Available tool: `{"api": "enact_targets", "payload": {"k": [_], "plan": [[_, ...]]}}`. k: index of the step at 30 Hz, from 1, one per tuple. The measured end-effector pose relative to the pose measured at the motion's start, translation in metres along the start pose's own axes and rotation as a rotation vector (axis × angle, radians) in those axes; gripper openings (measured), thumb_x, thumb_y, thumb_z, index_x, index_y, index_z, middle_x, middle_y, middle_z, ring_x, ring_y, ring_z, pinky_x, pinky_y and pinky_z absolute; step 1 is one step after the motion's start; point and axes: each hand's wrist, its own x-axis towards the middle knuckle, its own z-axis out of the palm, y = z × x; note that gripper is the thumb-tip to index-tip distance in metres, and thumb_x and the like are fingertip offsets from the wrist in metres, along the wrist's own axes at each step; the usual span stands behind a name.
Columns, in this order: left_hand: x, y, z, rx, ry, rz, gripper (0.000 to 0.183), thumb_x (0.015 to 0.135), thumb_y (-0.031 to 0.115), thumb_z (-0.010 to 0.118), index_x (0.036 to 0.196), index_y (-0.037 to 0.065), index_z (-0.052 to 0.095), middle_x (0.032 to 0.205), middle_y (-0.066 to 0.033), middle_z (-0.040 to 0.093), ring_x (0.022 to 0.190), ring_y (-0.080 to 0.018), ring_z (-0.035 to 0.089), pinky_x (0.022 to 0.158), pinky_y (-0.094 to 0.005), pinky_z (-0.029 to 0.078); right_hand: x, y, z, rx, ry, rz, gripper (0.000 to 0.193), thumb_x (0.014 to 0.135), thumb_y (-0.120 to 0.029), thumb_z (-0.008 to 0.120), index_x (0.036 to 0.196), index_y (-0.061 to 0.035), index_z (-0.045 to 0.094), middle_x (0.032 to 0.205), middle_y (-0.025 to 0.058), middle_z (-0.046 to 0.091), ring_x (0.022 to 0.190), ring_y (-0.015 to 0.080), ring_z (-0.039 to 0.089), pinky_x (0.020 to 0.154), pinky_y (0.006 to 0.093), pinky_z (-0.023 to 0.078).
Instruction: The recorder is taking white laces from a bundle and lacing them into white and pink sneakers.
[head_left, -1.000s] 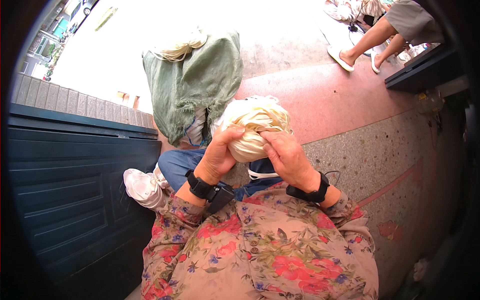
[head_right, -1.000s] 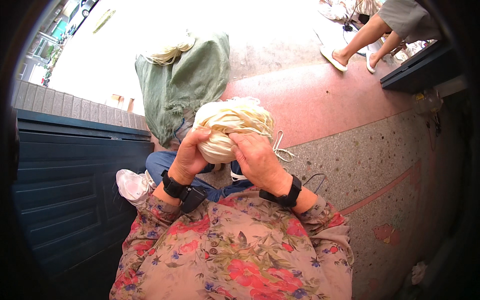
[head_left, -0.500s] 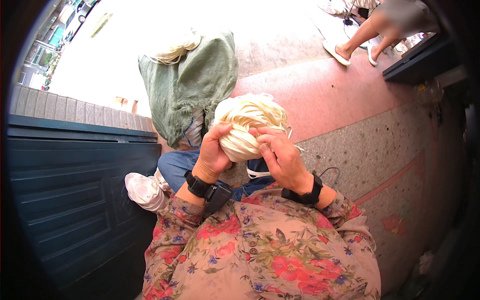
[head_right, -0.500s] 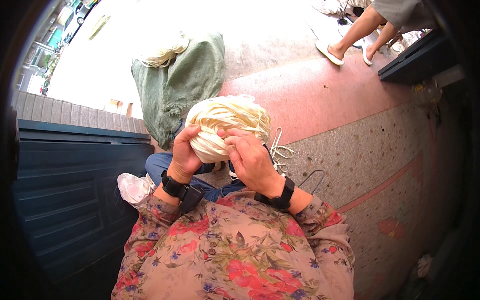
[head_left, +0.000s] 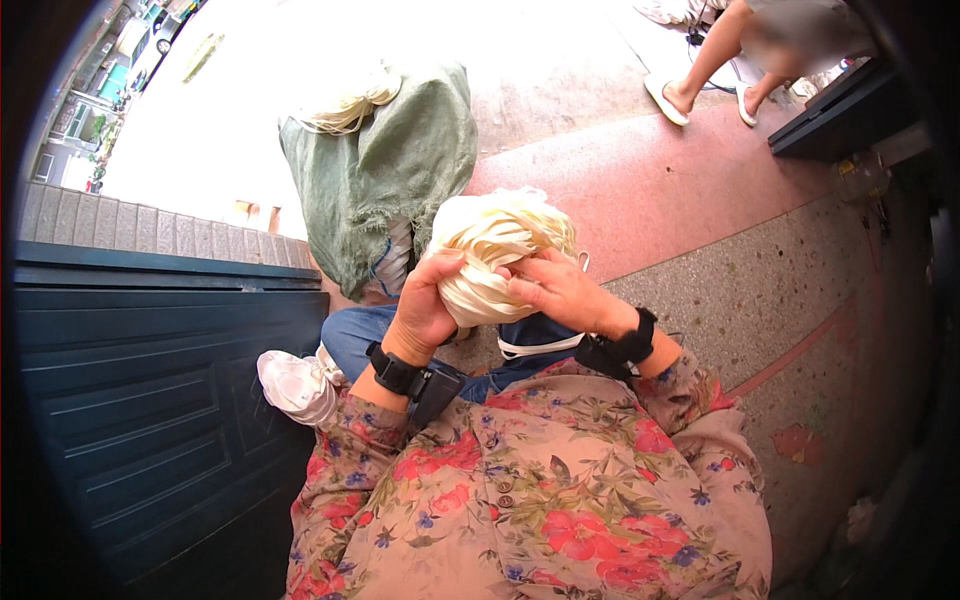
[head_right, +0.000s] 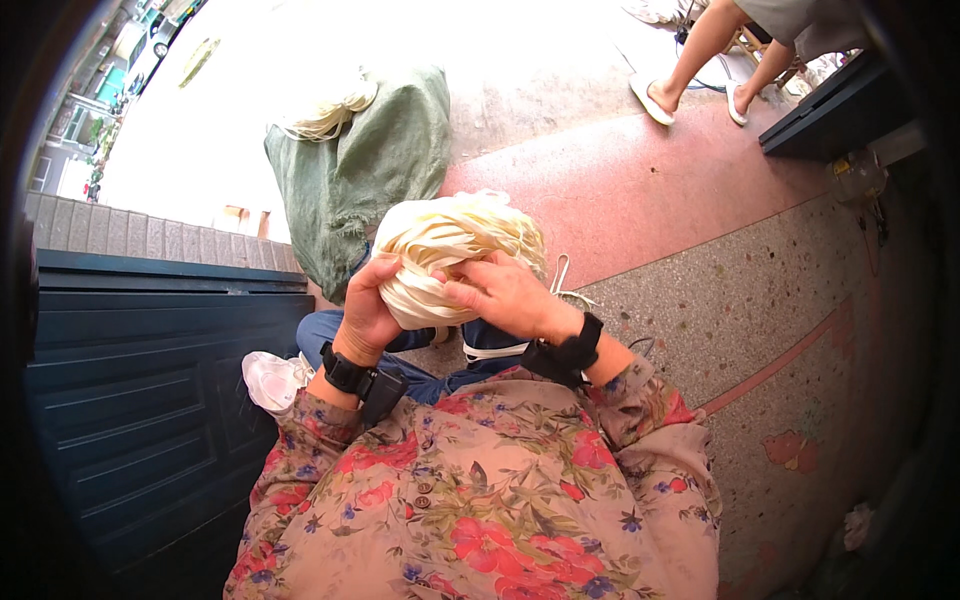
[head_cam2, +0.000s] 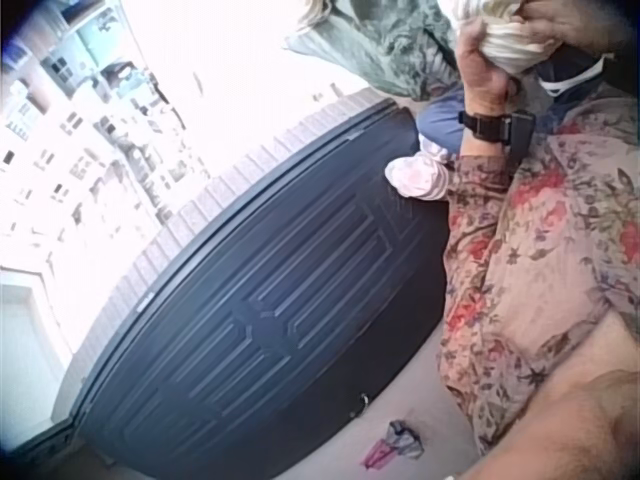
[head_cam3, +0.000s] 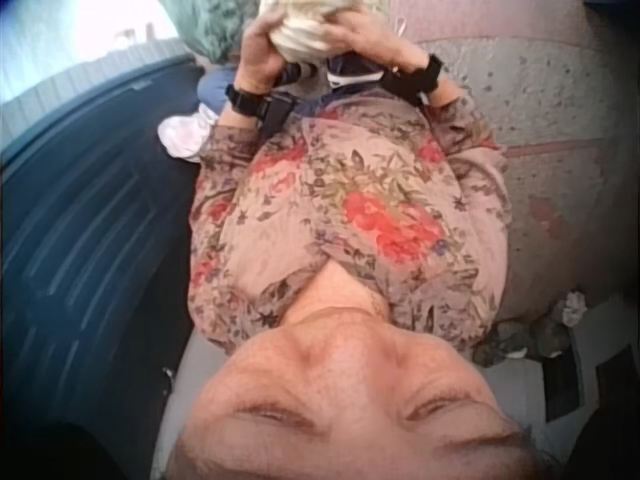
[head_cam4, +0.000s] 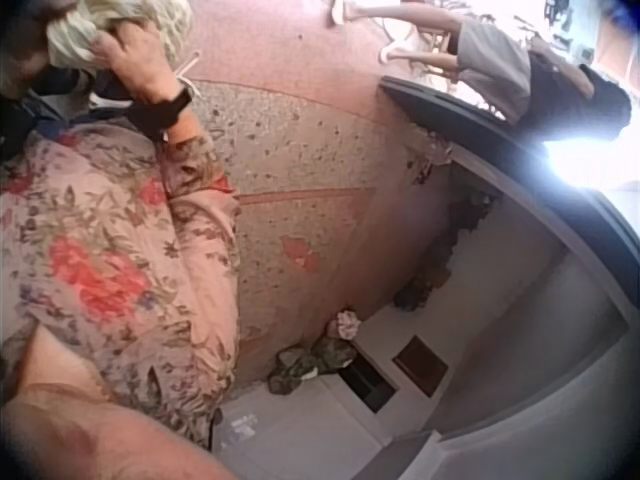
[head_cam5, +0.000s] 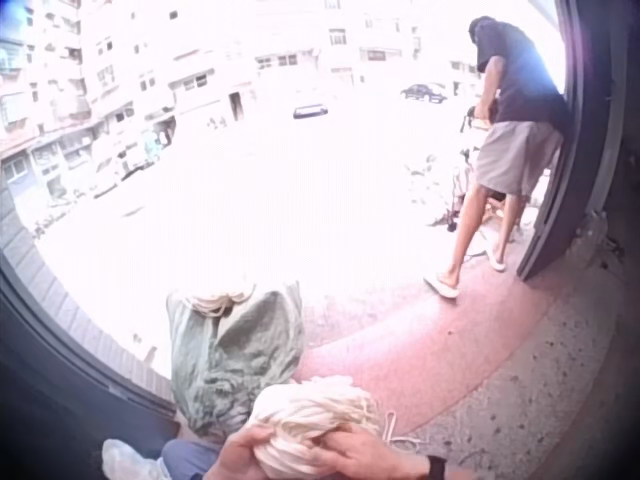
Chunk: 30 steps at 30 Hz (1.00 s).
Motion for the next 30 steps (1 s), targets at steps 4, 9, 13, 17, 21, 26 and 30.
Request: {"api": "enact_targets", "payload": {"k": [4, 9, 13, 17, 21, 26, 30], "plan": [[0.001, 0.004, 0.011, -0.007, -0.021, -0.037, 0.054, 0.077, 0.014, 0.048, 0.125, -0.004, 0.031, 0.118, -0.0206, 0.047, 0.091, -0.0303, 0.056, 0.085, -0.0413, 0.045, 0.012, 0.057, -0.003, 0.583, -0.012, 0.318, 0.033, 0.086, -0.021, 0.042, 0.113, -0.0034, 0.050, 0.111, 0.0142, 0.053, 0.104, 0.0268, 0.048, 0.092, 0.0334, 0.035], [0.001, 0.004, 0.021, -0.060, -0.053, -0.077, 0.055, 0.076, 0.014, 0.048, 0.125, -0.004, 0.031, 0.117, -0.0214, 0.047, 0.081, -0.0311, 0.058, 0.079, -0.0419, 0.047, 0.031, 0.134, -0.027, 0.216, 0.063, 0.205, 0.034, 0.081, -0.019, 0.048, 0.110, -0.0013, 0.053, 0.108, 0.0124, 0.057, 0.095, 0.0225, 0.053, 0.085, 0.0313, 0.041], [-0.001, 0.007, 0.018, -0.156, -0.101, -0.089, 0.056, 0.077, 0.013, 0.048, 0.127, -0.004, 0.030, 0.121, -0.0215, 0.044, 0.088, -0.0317, 0.055, 0.083, -0.0423, 0.045, 0.008, 0.184, -0.112, -0.016, -0.033, 0.526, 0.024, 0.077, -0.016, 0.050, 0.090, 0.0009, 0.060, 0.087, 0.0103, 0.063, 0.079, 0.0216, 0.056, 0.073, 0.0347, 0.043], [-0.002, 0.010, 0.014, -0.173, -0.101, -0.086, 0.057, 0.077, 0.014, 0.048, 0.128, -0.002, 0.028, 0.126, -0.0210, 0.040, 0.101, -0.0331, 0.052, 0.090, -0.0441, 0.040, -0.013, 0.142, -0.147, -0.433, 0.041, 0.758, 0.022, 0.078, -0.014, 0.048, 0.086, 0.0018, 0.062, 0.077, 0.0161, 0.061, 0.070, 0.0144, 0.058, 0.066, 0.0288, 0.046], [0.002, 0.009, 0.019, -0.143, -0.138, -0.100, 0.055, 0.079, 0.014, 0.047, 0.127, -0.004, 0.028, 0.124, -0.0206, 0.042, 0.103, -0.0322, 0.051, 0.091, -0.0442, 0.039, -0.016, 0.030, -0.106, 0.409, 0.059, 0.390, 0.019, 0.080, -0.014, 0.056, 0.087, 0.0008, 0.063, 0.081, 0.0059, 0.064, 0.078, 0.0112, 0.058, 0.074, 0.0259, 0.045], [0.002, 0.007, 0.033, -0.067, -0.139, -0.115, 0.053, 0.079, 0.015, 0.048, 0.126, -0.003, 0.030, 0.120, -0.0201, 0.045, 0.101, -0.0297, 0.052, 0.091, -0.0407, 0.041, 0.002, -0.037, -0.032, 0.624, 0.022, 0.218, 0.035, 0.076, -0.018, 0.063, 0.103, 0.0034, 0.054, 0.097, 0.0073, 0.058, 0.092, 0.0141, 0.052, 0.083, 0.0259, 0.041], [-0.003, 0.005, 0.041, 0.013, 0.031, -0.013, 0.051, 0.080, 0.008, 0.051, 0.126, -0.001, 0.031, 0.117, -0.0152, 0.047, 0.102, -0.0257, 0.052, 0.091, -0.0373, 0.040, 0.009, -0.036, -0.002, 0.877, -0.026, 0.259, 0.074, 0.067, -0.028, 0.072, 0.120, 0.0034, 0.032, 0.109, 0.0102, 0.048, 0.099, 0.0166, 0.048, 0.085, 0.0265, 0.040]]}}
